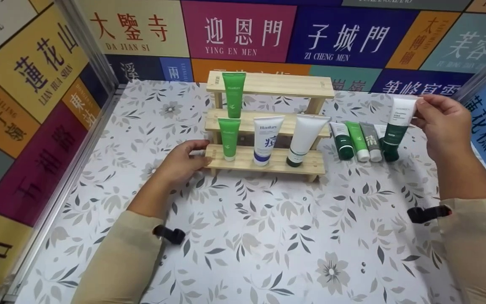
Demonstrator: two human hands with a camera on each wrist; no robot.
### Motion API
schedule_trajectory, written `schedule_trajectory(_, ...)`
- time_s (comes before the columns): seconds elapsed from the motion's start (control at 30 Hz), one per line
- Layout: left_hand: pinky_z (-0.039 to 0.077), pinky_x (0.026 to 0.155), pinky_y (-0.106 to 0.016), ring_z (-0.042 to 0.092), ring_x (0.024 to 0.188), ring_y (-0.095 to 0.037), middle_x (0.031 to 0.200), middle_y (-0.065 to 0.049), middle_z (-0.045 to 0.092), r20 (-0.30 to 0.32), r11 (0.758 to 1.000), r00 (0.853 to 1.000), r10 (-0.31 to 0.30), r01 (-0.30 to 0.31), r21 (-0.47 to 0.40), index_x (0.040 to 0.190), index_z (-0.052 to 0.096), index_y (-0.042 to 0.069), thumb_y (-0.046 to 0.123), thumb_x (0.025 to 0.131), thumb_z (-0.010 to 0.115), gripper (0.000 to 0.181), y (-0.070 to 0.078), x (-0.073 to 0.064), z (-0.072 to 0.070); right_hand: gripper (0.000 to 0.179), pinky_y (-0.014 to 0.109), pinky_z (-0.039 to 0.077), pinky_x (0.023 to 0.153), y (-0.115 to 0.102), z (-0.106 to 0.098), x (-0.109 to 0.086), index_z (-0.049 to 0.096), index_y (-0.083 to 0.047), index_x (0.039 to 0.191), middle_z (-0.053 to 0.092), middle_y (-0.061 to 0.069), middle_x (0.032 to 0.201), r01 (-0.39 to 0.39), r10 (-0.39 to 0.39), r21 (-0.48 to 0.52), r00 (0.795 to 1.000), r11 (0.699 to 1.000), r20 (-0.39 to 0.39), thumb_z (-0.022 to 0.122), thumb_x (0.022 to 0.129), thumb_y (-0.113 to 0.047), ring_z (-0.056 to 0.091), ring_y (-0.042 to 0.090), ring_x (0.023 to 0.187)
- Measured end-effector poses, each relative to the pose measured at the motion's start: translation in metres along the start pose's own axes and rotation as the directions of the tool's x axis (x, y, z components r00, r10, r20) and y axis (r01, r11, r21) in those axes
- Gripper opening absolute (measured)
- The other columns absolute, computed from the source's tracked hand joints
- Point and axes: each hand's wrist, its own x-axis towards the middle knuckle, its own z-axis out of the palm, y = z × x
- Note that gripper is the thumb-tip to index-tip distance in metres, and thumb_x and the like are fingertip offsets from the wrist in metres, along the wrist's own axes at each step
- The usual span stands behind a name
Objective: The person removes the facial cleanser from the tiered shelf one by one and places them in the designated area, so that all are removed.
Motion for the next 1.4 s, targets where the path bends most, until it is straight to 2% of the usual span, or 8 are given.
schedule_trajectory(0.17,0.062,0.086,-0.033,0.068,0.116,-0.023,0.159,-0.007,0.055,-0.005,1.0,1.0,0.0,0.0,0.003,0.155,0.054,0.01,0.014,0.099,0.072,0.059,-0.001,0.001,-0.001,0.032,0.02,0.065,0.077,0.002,-0.024,0.015,0.078,-0.011,0.121,0.073,-0.002,0.117,-0.074,0.074,-0.008,0.996,0.997,-0.056,0.086,0.091,-0.018,0.076,0.012,0.091)
schedule_trajectory(0.3,0.062,0.084,-0.031,0.069,0.115,-0.023,0.159,-0.006,0.055,-0.008,1.0,1.0,-0.006,0.006,-0.006,0.155,0.054,0.012,0.014,0.099,0.073,0.059,-0.002,0.002,-0.001,0.028,0.018,0.064,0.074,0.012,-0.04,0.026,0.078,-0.015,0.12,0.07,-0.005,0.117,-0.113,0.103,-0.073,0.986,0.991,-0.13,0.083,0.093,-0.021,0.074,0.009,0.091)
schedule_trajectory(0.43,0.062,0.08,-0.03,0.07,0.111,-0.021,0.157,-0.005,0.056,-0.008,1.0,1.0,-0.012,0.012,-0.022,0.155,0.055,0.013,0.013,0.099,0.073,0.059,-0.003,0.002,0.0,0.026,0.017,0.062,0.074,0.023,-0.053,0.035,0.077,-0.02,0.121,0.068,-0.007,0.119,-0.176,0.153,-0.138,0.974,0.975,-0.165,0.08,0.096,-0.025,0.071,0.008,0.094)
schedule_trajectory(0.57,0.062,0.08,-0.029,0.07,0.111,-0.02,0.157,-0.006,0.056,-0.008,1.0,1.0,-0.001,0.001,-0.027,0.155,0.054,0.011,0.012,0.099,0.073,0.059,-0.001,0.001,0.0,0.032,0.016,0.062,0.075,0.03,-0.063,0.042,0.074,-0.027,0.128,0.066,-0.011,0.123,-0.261,0.225,-0.189,0.956,0.947,-0.19,0.08,0.097,-0.032,0.067,0.007,0.103)
schedule_trajectory(0.73,0.062,0.079,-0.029,0.069,0.114,-0.022,0.157,-0.008,0.055,-0.006,0.999,1.0,0.016,-0.016,-0.029,0.155,0.054,0.009,0.011,0.099,0.072,0.059,0.0,0.0,0.0,0.035,0.017,0.062,0.076,0.037,-0.069,0.051,0.072,-0.031,0.13,0.064,-0.012,0.125,-0.33,0.283,-0.226,0.935,0.917,-0.215,0.079,0.097,-0.035,0.066,0.008,0.108)
schedule_trajectory(1.0,0.061,0.076,-0.028,0.069,0.108,-0.02,0.156,-0.007,0.056,0.006,1.0,1.0,0.021,-0.021,-0.023,0.155,0.055,0.01,0.013,0.099,0.072,0.059,0.0,0.0,-0.003,0.031,0.016,0.061,0.082,0.049,-0.074,0.066,0.072,-0.038,0.128,0.061,-0.018,0.128,-0.401,0.341,-0.188,0.896,0.897,-0.286,0.078,0.097,-0.036,0.059,0.007,0.119)
schedule_trajectory(1.27,0.061,0.073,-0.028,0.07,0.103,-0.019,0.154,-0.005,0.057,0.001,1.0,1.0,0.019,-0.019,-0.025,0.154,0.055,0.012,0.013,0.098,0.073,0.059,-0.001,-0.001,-0.002,0.023,0.014,0.059,0.082,0.064,-0.073,0.079,0.073,-0.038,0.12,0.062,-0.017,0.123,-0.438,0.361,-0.192,0.87,0.878,-0.335,0.078,0.098,-0.033,0.06,0.004,0.118)
schedule_trajectory(1.4,0.06,0.072,-0.028,0.071,0.101,-0.019,0.154,-0.005,0.058,-0.002,1.0,1.0,0.005,-0.005,-0.03,0.154,0.055,0.014,0.013,0.098,0.073,0.058,-0.001,-0.001,-0.002,0.023,0.014,0.058,0.079,0.068,-0.07,0.082,0.073,-0.035,0.122,0.062,-0.017,0.119,-0.457,0.368,-0.21,0.86,0.864,-0.353,0.075,0.101,-0.027,0.061,0.003,0.114)
